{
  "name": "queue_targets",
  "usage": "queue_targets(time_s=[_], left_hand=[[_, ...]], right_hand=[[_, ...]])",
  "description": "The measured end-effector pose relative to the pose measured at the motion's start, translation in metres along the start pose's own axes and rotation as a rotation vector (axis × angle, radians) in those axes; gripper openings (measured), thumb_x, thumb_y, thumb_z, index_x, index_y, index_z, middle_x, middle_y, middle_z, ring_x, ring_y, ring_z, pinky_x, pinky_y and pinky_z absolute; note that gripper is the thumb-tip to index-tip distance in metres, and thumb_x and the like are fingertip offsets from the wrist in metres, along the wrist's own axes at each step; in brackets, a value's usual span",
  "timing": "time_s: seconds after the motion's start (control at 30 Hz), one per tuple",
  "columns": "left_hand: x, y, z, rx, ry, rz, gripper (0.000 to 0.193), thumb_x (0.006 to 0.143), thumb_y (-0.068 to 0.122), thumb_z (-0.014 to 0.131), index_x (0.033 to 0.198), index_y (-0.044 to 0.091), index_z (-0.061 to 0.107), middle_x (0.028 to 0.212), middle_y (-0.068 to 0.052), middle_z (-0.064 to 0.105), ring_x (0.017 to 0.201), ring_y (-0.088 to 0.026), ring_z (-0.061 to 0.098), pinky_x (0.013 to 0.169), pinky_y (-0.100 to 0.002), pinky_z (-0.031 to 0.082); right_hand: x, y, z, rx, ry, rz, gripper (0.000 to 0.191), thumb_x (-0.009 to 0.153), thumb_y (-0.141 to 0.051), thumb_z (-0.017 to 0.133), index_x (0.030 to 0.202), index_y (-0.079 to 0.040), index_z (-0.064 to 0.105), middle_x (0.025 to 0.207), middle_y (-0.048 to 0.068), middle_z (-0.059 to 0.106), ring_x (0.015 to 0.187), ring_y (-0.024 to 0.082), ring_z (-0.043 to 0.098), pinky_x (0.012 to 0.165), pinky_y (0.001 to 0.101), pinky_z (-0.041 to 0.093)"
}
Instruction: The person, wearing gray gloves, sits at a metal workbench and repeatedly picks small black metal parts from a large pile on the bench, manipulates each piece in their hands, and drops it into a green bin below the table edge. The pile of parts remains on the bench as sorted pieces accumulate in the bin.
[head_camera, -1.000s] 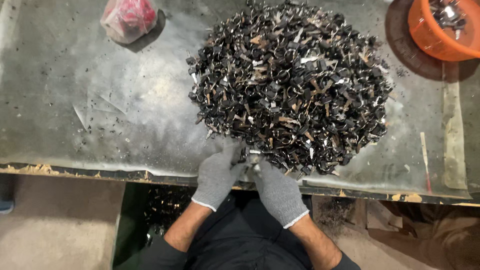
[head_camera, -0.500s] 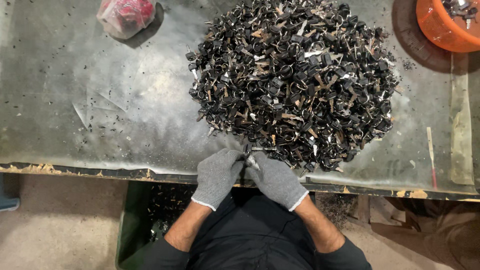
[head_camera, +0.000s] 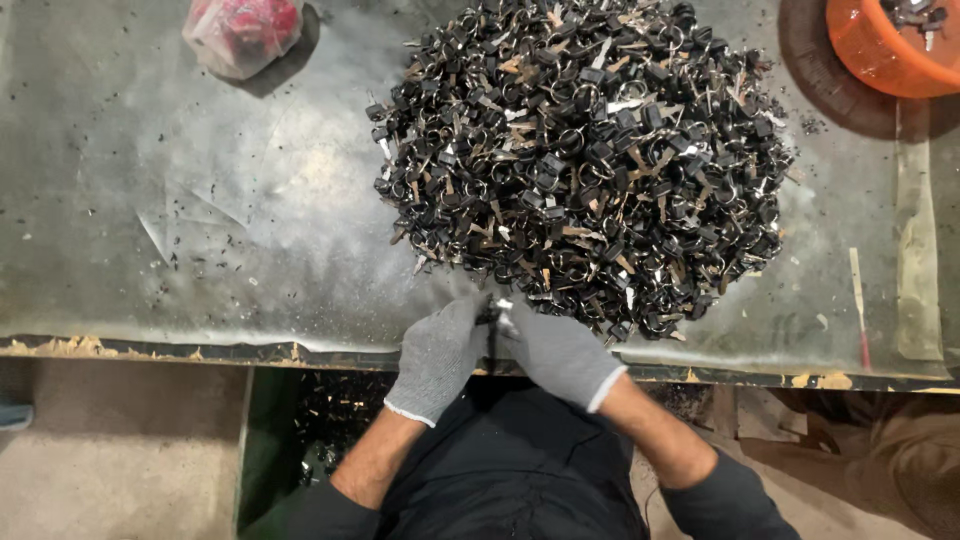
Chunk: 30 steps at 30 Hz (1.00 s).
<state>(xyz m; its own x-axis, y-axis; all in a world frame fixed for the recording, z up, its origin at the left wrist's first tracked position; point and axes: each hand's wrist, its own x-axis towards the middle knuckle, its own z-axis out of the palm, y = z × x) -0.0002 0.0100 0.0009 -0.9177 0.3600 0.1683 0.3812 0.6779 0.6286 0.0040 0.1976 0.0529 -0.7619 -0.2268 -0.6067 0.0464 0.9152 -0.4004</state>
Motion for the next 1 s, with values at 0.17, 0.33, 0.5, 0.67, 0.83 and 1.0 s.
queue_targets(time_s=[0.17, 0.33, 0.5, 0.67, 0.83, 1.0], left_hand=[[-0.001, -0.001, 0.001, 0.033, 0.037, 0.105, 0.018, 0.084, 0.012, 0.07, 0.101, 0.006, 0.067, 0.085, -0.011, 0.066, 0.076, -0.03, 0.069, 0.064, -0.042, 0.055], [-0.003, -0.005, 0.004, 0.055, 0.052, 0.223, 0.017, 0.086, 0.006, 0.067, 0.102, 0.005, 0.065, 0.084, -0.012, 0.063, 0.079, -0.032, 0.067, 0.069, -0.044, 0.054], [0.0, -0.001, 0.003, 0.08, 0.037, 0.178, 0.019, 0.082, 0.005, 0.065, 0.101, 0.006, 0.063, 0.086, -0.013, 0.064, 0.081, -0.034, 0.067, 0.071, -0.045, 0.054], [0.001, 0.006, 0.002, 0.048, 0.059, 0.089, 0.046, 0.081, 0.003, 0.064, 0.126, -0.003, 0.055, 0.094, -0.016, 0.065, 0.088, -0.036, 0.067, 0.076, -0.046, 0.056], [0.0, 0.003, 0.002, -0.084, 0.051, 0.071, 0.047, 0.078, -0.001, 0.064, 0.125, 0.005, 0.061, 0.098, -0.015, 0.069, 0.089, -0.036, 0.069, 0.079, -0.046, 0.057], [-0.004, 0.003, -0.001, -0.094, 0.065, 0.089, 0.04, 0.083, -0.001, 0.063, 0.121, 0.009, 0.065, 0.099, -0.013, 0.071, 0.088, -0.033, 0.071, 0.077, -0.043, 0.058]], right_hand=[[-0.004, -0.009, 0.017, -0.125, 0.311, -0.028, 0.042, 0.103, -0.023, 0.053, 0.135, 0.003, 0.046, 0.077, 0.018, 0.071, 0.064, 0.034, 0.074, 0.05, 0.0445, 0.059], [0.0, -0.01, 0.029, -0.182, 0.353, -0.041, 0.037, 0.101, -0.023, 0.054, 0.127, 0.002, 0.05, 0.075, 0.015, 0.071, 0.063, 0.033, 0.074, 0.05, 0.0444, 0.057], [-0.003, -0.004, 0.013, -0.062, 0.215, 0.003, 0.046, 0.104, -0.024, 0.05, 0.141, 0.002, 0.042, 0.075, 0.016, 0.07, 0.063, 0.032, 0.075, 0.051, 0.0452, 0.057], [-0.007, -0.006, 0.015, 0.008, 0.454, -0.1, 0.037, 0.098, -0.023, 0.06, 0.126, 0.0, 0.054, 0.077, 0.019, 0.073, 0.068, 0.04, 0.072, 0.054, 0.0503, 0.054], [-0.008, -0.007, 0.041, -0.295, 0.464, -0.115, 0.036, 0.1, -0.016, 0.056, 0.128, 0.006, 0.05, 0.094, 0.026, 0.071, 0.064, 0.037, 0.074, 0.051, 0.0469, 0.059], [0.011, 0.003, 0.028, -0.024, 0.221, -0.129, 0.031, 0.099, -0.023, 0.059, 0.117, 0.0, 0.052, 0.083, 0.023, 0.074, 0.073, 0.04, 0.072, 0.064, 0.0521, 0.057]])
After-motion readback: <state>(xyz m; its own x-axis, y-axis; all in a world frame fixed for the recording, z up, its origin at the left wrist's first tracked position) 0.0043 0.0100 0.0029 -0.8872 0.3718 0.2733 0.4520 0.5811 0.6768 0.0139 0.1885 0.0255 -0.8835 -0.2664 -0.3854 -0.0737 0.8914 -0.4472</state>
